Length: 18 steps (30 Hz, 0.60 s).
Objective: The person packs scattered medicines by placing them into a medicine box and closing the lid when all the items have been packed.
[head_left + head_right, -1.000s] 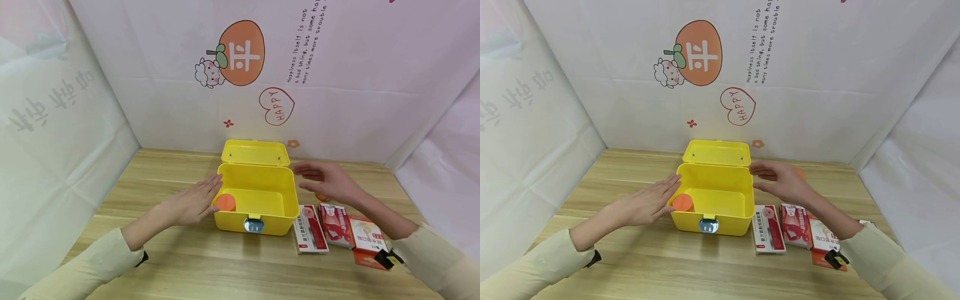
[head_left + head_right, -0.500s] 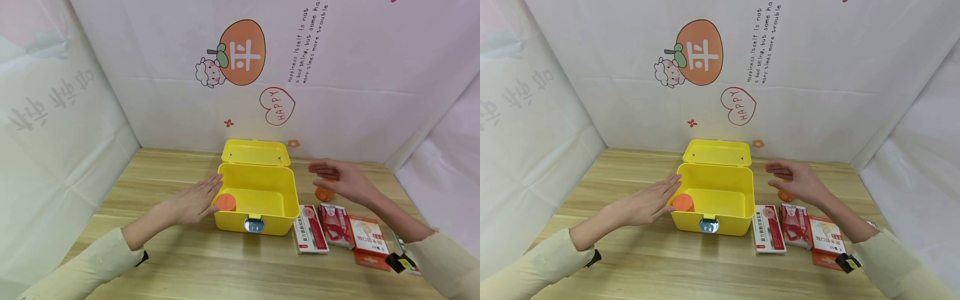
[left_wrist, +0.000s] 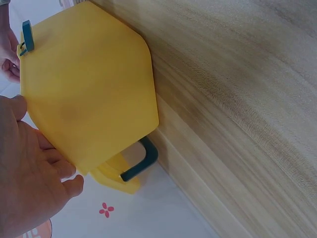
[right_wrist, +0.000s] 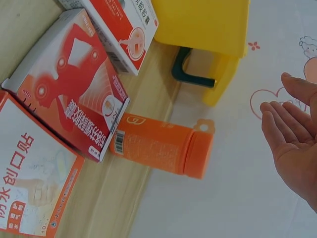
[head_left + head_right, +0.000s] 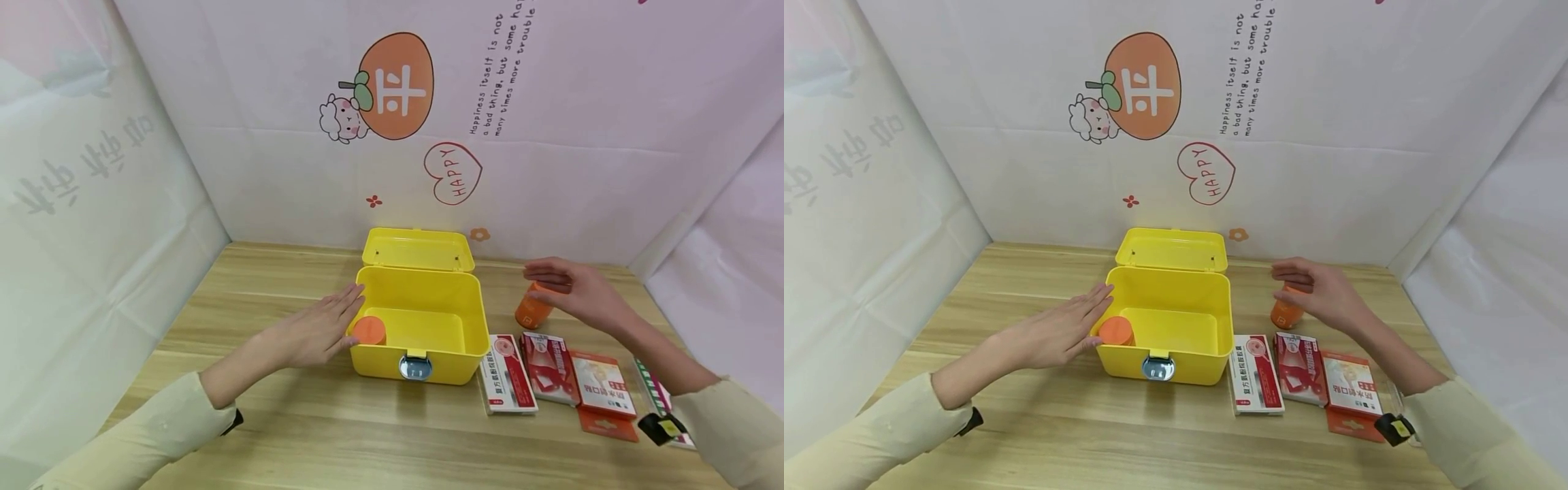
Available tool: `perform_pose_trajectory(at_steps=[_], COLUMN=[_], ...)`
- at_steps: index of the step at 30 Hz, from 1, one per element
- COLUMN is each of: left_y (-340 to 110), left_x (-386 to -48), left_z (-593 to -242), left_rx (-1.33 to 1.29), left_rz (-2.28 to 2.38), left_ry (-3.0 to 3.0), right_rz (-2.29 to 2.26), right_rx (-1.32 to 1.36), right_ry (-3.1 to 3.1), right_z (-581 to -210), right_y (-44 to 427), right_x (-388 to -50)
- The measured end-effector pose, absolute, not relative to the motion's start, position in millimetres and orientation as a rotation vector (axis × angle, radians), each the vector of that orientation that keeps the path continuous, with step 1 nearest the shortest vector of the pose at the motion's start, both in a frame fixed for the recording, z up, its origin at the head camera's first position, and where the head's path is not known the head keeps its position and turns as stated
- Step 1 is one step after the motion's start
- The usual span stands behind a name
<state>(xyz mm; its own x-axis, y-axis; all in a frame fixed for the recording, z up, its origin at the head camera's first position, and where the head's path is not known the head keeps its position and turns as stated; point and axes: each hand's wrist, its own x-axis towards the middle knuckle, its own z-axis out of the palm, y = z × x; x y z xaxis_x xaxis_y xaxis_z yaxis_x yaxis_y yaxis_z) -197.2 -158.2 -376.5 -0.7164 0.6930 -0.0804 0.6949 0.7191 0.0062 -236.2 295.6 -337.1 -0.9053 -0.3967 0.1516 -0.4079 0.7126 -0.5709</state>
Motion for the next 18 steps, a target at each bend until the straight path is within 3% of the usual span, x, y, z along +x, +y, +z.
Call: perform_pose_trajectory(at_steps=[18], left_y=[-158.2], left_x=[-197.9], left_z=[-375.9], left_rx=[1.147], left_rz=[-0.043], left_ry=[2.837], right_rz=[0.904], right_rx=[0.600], right_ry=[-2.945], right_z=[-348.2], right_y=[319.4], right_x=[-253.5])
